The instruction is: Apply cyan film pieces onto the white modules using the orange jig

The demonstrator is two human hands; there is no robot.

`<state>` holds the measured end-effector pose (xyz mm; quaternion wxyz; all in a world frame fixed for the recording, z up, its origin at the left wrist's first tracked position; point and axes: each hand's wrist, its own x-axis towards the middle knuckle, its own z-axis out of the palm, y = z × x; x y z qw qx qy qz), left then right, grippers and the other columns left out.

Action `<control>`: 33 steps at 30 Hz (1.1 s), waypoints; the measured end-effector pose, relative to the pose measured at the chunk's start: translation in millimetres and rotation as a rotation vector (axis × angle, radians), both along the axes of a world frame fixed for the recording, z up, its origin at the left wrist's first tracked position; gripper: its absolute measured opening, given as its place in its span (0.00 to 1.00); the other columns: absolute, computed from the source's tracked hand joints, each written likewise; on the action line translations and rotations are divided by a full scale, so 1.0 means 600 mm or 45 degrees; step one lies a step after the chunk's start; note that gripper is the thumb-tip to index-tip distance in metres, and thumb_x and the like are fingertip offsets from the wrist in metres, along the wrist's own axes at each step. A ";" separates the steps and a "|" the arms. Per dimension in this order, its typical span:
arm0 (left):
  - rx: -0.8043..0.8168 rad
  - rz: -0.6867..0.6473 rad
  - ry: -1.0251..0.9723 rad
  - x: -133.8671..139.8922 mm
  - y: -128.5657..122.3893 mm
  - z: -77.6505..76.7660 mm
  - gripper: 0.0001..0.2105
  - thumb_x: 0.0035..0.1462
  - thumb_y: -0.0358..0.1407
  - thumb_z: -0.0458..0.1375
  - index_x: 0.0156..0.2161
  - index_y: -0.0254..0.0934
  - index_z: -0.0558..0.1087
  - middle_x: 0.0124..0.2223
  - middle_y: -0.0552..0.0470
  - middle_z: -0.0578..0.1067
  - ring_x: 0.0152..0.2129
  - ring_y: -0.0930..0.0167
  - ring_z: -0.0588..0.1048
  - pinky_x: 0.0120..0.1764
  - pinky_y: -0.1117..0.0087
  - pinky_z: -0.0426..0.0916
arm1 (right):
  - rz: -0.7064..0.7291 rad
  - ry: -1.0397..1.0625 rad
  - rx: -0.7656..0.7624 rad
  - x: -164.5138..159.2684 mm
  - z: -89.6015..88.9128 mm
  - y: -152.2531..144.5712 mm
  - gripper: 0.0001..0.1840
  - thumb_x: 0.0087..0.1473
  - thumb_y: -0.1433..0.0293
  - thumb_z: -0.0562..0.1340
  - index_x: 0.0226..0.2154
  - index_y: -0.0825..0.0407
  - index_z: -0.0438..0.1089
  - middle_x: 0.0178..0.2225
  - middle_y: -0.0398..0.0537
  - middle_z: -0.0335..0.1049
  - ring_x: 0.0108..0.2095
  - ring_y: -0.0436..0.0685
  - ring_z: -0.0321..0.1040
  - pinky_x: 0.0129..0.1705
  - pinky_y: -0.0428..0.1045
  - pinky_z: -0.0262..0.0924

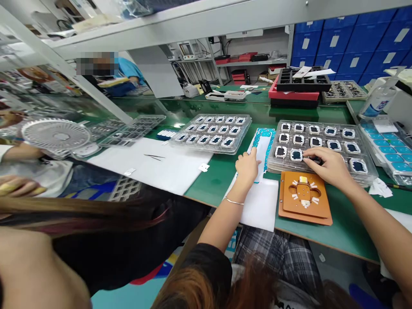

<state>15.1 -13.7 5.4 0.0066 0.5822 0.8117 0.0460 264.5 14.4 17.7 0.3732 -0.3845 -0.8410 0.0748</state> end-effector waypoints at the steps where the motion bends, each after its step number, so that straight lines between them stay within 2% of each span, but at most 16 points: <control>1: -0.001 -0.003 -0.001 0.000 0.000 0.001 0.18 0.64 0.42 0.56 0.56 0.42 0.64 0.52 0.42 0.73 0.50 0.58 0.73 0.45 0.64 0.70 | 0.005 0.003 -0.004 0.000 0.000 0.000 0.10 0.57 0.65 0.59 0.34 0.49 0.75 0.40 0.50 0.78 0.42 0.63 0.75 0.43 0.57 0.69; 4: 0.001 -0.017 -0.012 -0.001 -0.003 0.005 0.18 0.63 0.46 0.56 0.54 0.40 0.66 0.52 0.43 0.73 0.49 0.60 0.74 0.44 0.66 0.70 | 0.013 0.037 -0.012 -0.004 -0.001 -0.002 0.09 0.57 0.65 0.59 0.34 0.49 0.75 0.40 0.50 0.78 0.42 0.63 0.75 0.43 0.57 0.69; 6: 0.008 -0.019 -0.019 -0.003 -0.005 0.008 0.20 0.64 0.48 0.54 0.53 0.37 0.67 0.50 0.42 0.75 0.47 0.60 0.75 0.43 0.66 0.71 | -0.001 0.108 -0.037 -0.006 0.001 -0.004 0.09 0.56 0.65 0.60 0.33 0.49 0.75 0.39 0.49 0.79 0.39 0.61 0.75 0.39 0.55 0.69; 8: 0.029 -0.015 -0.013 -0.006 -0.007 0.011 0.20 0.66 0.48 0.50 0.51 0.34 0.70 0.48 0.40 0.76 0.46 0.59 0.76 0.42 0.65 0.71 | -0.032 0.238 -0.067 -0.003 0.009 -0.004 0.08 0.56 0.64 0.60 0.32 0.49 0.75 0.38 0.49 0.79 0.37 0.60 0.75 0.34 0.53 0.68; 10: 0.066 -0.015 0.002 -0.009 -0.009 0.013 0.20 0.67 0.46 0.48 0.49 0.32 0.72 0.47 0.37 0.76 0.46 0.57 0.76 0.42 0.64 0.71 | -0.085 0.407 -0.071 0.011 0.020 0.003 0.08 0.55 0.64 0.61 0.32 0.49 0.75 0.37 0.49 0.79 0.37 0.60 0.75 0.35 0.53 0.69; 12: 0.120 -0.023 0.015 -0.011 -0.012 0.017 0.19 0.67 0.45 0.49 0.47 0.31 0.75 0.46 0.36 0.77 0.46 0.55 0.75 0.42 0.62 0.70 | -0.191 0.558 -0.062 0.037 0.032 0.014 0.08 0.54 0.63 0.62 0.33 0.49 0.75 0.37 0.49 0.78 0.38 0.60 0.74 0.38 0.54 0.69; 14: 0.194 -0.024 0.025 -0.012 -0.017 0.022 0.19 0.66 0.44 0.48 0.46 0.31 0.76 0.45 0.36 0.78 0.46 0.54 0.75 0.42 0.61 0.69 | -0.376 0.617 -0.057 0.073 0.039 0.029 0.09 0.54 0.63 0.62 0.35 0.48 0.75 0.38 0.50 0.78 0.38 0.60 0.74 0.41 0.56 0.69; 17: 0.329 0.008 0.046 -0.013 -0.025 0.028 0.21 0.67 0.44 0.45 0.48 0.32 0.75 0.46 0.37 0.78 0.45 0.53 0.74 0.42 0.58 0.67 | -0.634 0.573 -0.069 0.121 0.035 0.050 0.09 0.51 0.64 0.61 0.34 0.49 0.74 0.36 0.50 0.78 0.35 0.61 0.72 0.40 0.57 0.68; 19: 0.519 0.005 0.004 -0.015 -0.029 0.029 0.21 0.67 0.45 0.45 0.46 0.34 0.76 0.44 0.39 0.79 0.44 0.55 0.74 0.44 0.57 0.66 | -0.701 0.538 -0.096 0.137 0.028 0.059 0.08 0.49 0.65 0.61 0.33 0.49 0.74 0.34 0.50 0.77 0.32 0.61 0.71 0.37 0.57 0.67; 20: 0.659 -0.063 -0.082 -0.016 -0.030 0.028 0.21 0.66 0.45 0.46 0.42 0.34 0.77 0.41 0.40 0.79 0.42 0.57 0.75 0.44 0.58 0.66 | -0.702 0.502 -0.094 0.139 0.026 0.060 0.08 0.49 0.65 0.61 0.32 0.49 0.74 0.34 0.50 0.77 0.32 0.61 0.71 0.36 0.57 0.66; 22: 0.920 -0.323 -0.343 -0.015 -0.031 0.026 0.20 0.65 0.48 0.48 0.34 0.36 0.76 0.36 0.44 0.80 0.38 0.61 0.75 0.44 0.59 0.66 | -0.654 0.335 -0.028 0.129 0.024 0.056 0.07 0.51 0.66 0.60 0.33 0.48 0.74 0.36 0.51 0.77 0.35 0.62 0.72 0.38 0.58 0.66; 24: 0.978 -0.698 -0.635 -0.008 -0.034 0.025 0.23 0.65 0.51 0.47 0.31 0.38 0.74 0.32 0.47 0.79 0.34 0.66 0.75 0.42 0.63 0.68 | -0.520 0.091 0.089 0.105 0.025 0.047 0.09 0.56 0.66 0.57 0.35 0.47 0.73 0.41 0.52 0.76 0.42 0.65 0.71 0.45 0.60 0.64; 27: 0.728 -1.275 -0.982 0.017 -0.044 0.025 0.27 0.67 0.54 0.41 0.32 0.39 0.74 0.32 0.49 0.79 0.35 0.68 0.74 0.42 0.65 0.69 | -0.324 -0.216 0.133 0.065 0.023 0.033 0.14 0.62 0.63 0.53 0.42 0.49 0.72 0.49 0.54 0.74 0.51 0.68 0.66 0.53 0.64 0.59; 29: 0.545 -1.544 -1.080 0.036 -0.051 0.023 0.27 0.68 0.54 0.39 0.35 0.39 0.74 0.34 0.49 0.79 0.37 0.68 0.73 0.45 0.63 0.67 | -0.308 -0.346 0.052 0.047 0.017 0.028 0.17 0.64 0.61 0.52 0.47 0.50 0.70 0.52 0.55 0.73 0.53 0.71 0.63 0.52 0.67 0.58; 31: 0.433 -1.629 -1.000 0.053 -0.055 0.017 0.27 0.69 0.52 0.38 0.37 0.39 0.75 0.36 0.50 0.79 0.39 0.67 0.71 0.47 0.61 0.62 | -0.329 -0.425 -0.042 0.040 0.010 0.028 0.18 0.64 0.61 0.52 0.50 0.50 0.69 0.51 0.57 0.73 0.55 0.72 0.60 0.51 0.69 0.57; 33: 0.385 -1.642 -0.873 0.063 -0.055 0.008 0.27 0.70 0.51 0.37 0.38 0.39 0.75 0.38 0.50 0.79 0.40 0.66 0.70 0.48 0.59 0.57 | -0.325 -0.457 -0.095 0.040 0.006 0.029 0.18 0.64 0.62 0.53 0.51 0.49 0.68 0.50 0.58 0.73 0.56 0.73 0.58 0.50 0.70 0.56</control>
